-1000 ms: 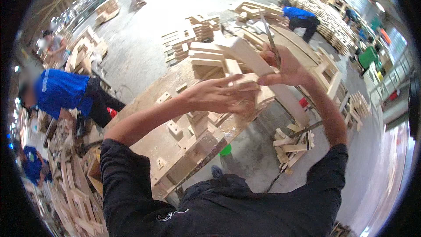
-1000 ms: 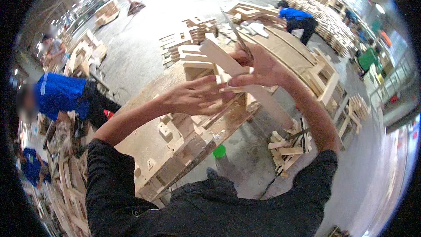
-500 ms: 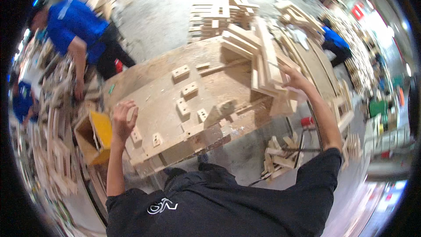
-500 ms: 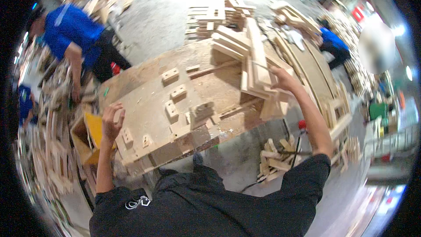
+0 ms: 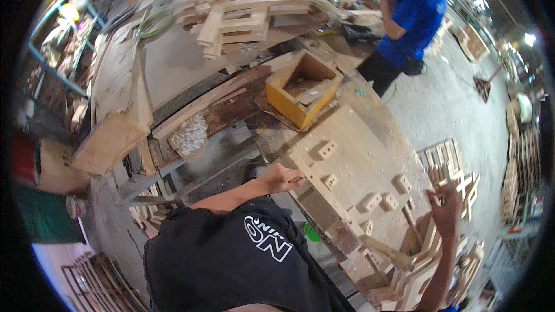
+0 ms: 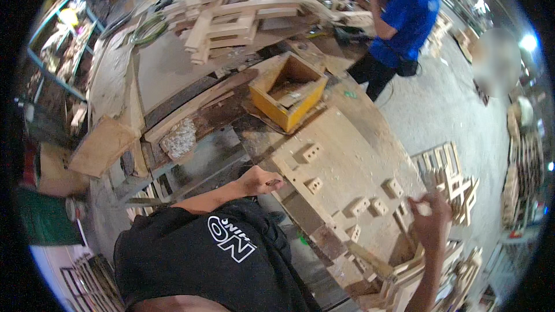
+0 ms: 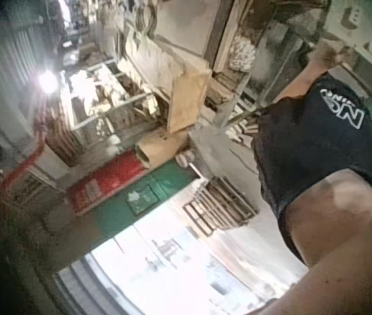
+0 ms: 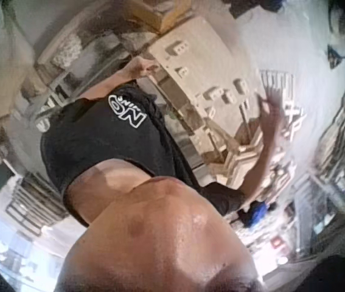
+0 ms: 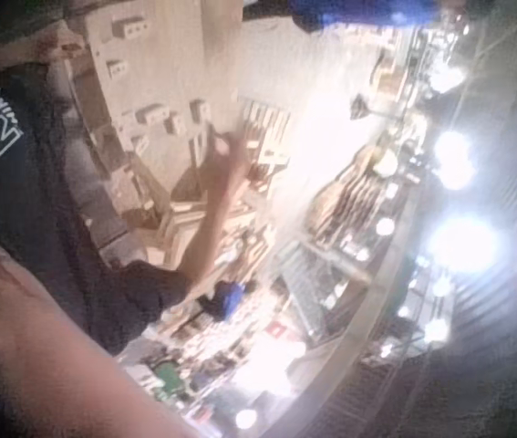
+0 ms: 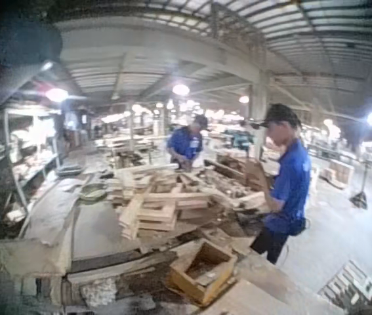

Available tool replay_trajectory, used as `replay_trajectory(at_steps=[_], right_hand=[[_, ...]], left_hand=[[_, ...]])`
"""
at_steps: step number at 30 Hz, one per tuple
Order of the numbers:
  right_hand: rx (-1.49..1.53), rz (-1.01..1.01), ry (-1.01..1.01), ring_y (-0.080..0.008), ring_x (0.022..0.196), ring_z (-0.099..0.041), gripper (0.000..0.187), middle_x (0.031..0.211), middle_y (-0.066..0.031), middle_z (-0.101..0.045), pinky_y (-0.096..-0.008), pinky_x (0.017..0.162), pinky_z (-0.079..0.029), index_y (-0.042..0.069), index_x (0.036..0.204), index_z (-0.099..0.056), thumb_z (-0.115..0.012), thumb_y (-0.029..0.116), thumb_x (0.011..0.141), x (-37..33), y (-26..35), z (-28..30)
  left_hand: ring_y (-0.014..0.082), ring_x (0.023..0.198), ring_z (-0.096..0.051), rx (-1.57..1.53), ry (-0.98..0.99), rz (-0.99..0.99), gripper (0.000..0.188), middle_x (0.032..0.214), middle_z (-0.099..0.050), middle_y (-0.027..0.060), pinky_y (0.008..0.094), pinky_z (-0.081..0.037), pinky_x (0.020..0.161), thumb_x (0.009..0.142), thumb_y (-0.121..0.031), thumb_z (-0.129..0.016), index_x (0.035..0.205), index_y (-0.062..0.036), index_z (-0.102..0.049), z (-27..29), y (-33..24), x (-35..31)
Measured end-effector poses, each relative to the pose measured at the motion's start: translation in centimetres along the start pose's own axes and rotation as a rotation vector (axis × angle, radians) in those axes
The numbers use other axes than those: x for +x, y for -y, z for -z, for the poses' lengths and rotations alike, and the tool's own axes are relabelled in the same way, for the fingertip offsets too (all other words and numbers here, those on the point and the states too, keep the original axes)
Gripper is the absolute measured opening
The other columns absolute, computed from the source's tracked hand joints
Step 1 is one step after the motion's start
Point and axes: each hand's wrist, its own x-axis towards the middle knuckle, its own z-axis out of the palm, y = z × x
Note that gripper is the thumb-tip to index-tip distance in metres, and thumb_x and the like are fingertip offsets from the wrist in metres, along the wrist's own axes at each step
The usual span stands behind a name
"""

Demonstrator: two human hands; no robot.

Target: The person scrapes the edges of wooden frames with a metal tool to remove rough spots or glue residue. They repeatedly pick up frames from a workbench, scrape each side, and place the frames back on the bench. Other workers are visible in the background.

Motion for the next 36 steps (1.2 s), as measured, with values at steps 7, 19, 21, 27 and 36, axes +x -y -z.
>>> replay_trajectory(at_steps=[7,19,21,27,36], right_hand=[[-0.044,0.547,0.304,-0.0368,0.076,-0.057,0.067,0.08,-0.0194,-0.056,-0.0445,0.07,-0.045,-0.002,0.087,-0.048,-0.072,0.059,0.074,19.4,20.8,-14.9],[-0.054,0.37,0.161,-0.0402,0.1,-0.064,0.099,0.107,-0.0291,-0.062,-0.0475,0.082,-0.052,-0.014,0.1,-0.06,-0.058,0.08,0.069,58.2,61.2,-43.4],[-0.144,0.35,0.08,-0.0383,0.101,-0.064,0.094,0.11,-0.0277,-0.062,-0.0467,0.082,-0.053,-0.012,0.098,-0.062,-0.062,0.077,0.067,61.5,63.2,-47.2],[0.002,0.282,0.159,-0.0371,0.102,-0.064,0.079,0.11,-0.0252,-0.064,-0.046,0.085,-0.053,-0.008,0.103,-0.063,-0.069,0.063,0.068,63.2,64.7,-51.9],[0.276,0.315,0.25,-0.0406,0.089,-0.066,0.073,0.094,-0.0265,-0.065,-0.046,0.074,-0.052,-0.004,0.109,-0.045,-0.084,0.038,0.064,45.6,52.0,-38.2]], left_hand=[[0.0231,0.038,-0.044,-0.054,-0.323,0.131,0.019,0.048,-0.049,0.0067,0.0309,-0.035,0.039,0.079,-0.024,-0.074,0.074,-0.0108,-0.061,9.3,7.1,-3.2],[0.0147,0.043,-0.049,-0.051,-0.775,0.464,0.016,0.053,-0.054,0.0026,0.0277,-0.038,0.043,0.072,-0.015,-0.076,0.07,-0.0091,-0.061,26.1,22.8,-7.7],[0.0097,0.044,-0.045,-0.226,-0.998,0.403,0.017,0.054,-0.055,0.001,0.0238,-0.035,0.044,0.075,-0.016,-0.075,0.07,-0.0078,-0.061,25.0,25.0,-8.6],[0.0082,0.05,-0.046,-0.812,-1.484,0.485,0.022,0.066,-0.058,0.0027,0.0214,-0.036,0.046,0.083,-0.022,-0.069,0.082,-0.0011,-0.06,29.2,24.8,-7.4],[0.0253,0.099,-0.06,-1.452,-1.373,0.266,0.044,0.105,-0.06,0.0128,0.0396,-0.048,0.09,0.09,-0.025,-0.06,0.123,0.0024,-0.049,40.0,30.0,6.8]])
